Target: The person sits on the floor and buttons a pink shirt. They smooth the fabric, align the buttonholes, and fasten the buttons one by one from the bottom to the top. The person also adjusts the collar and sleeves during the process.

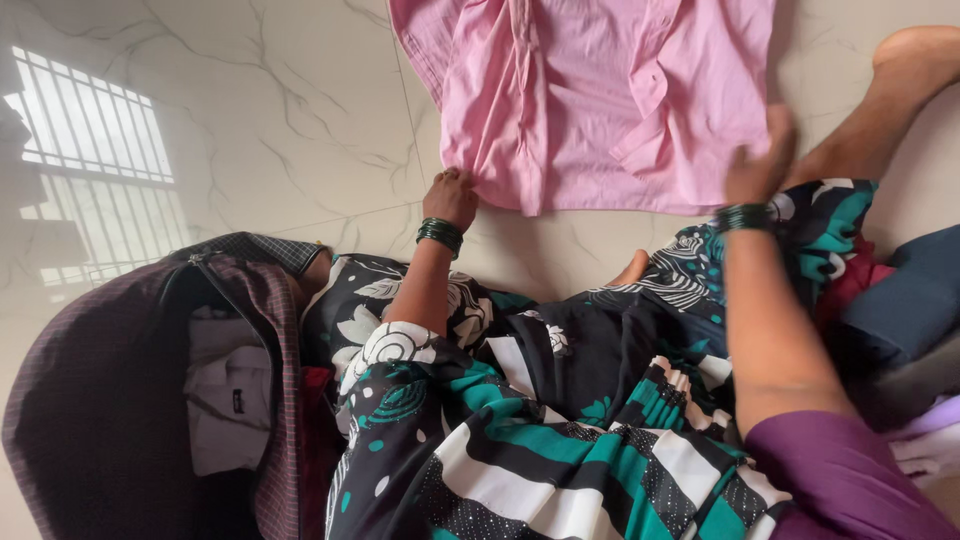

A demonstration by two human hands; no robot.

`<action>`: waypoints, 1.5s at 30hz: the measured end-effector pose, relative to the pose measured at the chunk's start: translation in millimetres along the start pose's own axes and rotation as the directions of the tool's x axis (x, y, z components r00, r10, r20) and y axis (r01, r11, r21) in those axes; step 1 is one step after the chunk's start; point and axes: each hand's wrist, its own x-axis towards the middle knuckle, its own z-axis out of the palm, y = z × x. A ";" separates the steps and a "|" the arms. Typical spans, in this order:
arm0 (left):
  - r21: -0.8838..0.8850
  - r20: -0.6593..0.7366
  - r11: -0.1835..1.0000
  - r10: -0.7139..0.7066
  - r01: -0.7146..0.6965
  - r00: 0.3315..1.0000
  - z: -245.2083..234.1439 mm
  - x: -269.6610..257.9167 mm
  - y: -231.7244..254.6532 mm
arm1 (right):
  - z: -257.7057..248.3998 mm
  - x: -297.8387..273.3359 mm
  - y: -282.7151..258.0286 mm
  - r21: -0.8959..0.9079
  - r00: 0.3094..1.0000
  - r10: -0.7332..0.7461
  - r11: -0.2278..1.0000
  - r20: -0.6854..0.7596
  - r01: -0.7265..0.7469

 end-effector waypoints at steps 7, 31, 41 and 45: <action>-0.505 0.293 0.863 0.169 0.002 0.941 -36.0 -8.7 76.7 | 37.7 -90.6 -250.5 0.474 0.760 -0.532 0.814 0.373 0.336; 0.190 0.190 0.957 -0.254 0.218 0.948 12.5 6.1 -11.9 | -18.2 -79.0 -132.1 0.071 0.920 -0.145 0.989 0.364 0.128; -0.130 -0.391 0.828 -0.548 0.545 0.739 -156.7 -26.7 -73.2 | -0.9 -93.2 -147.3 0.103 0.546 -0.183 0.979 0.818 0.174; -0.437 -0.365 0.824 -0.529 0.360 0.766 -115.6 0.0 -46.4 | 1.0 -100.3 -140.3 0.008 0.332 -0.070 0.983 0.941 0.185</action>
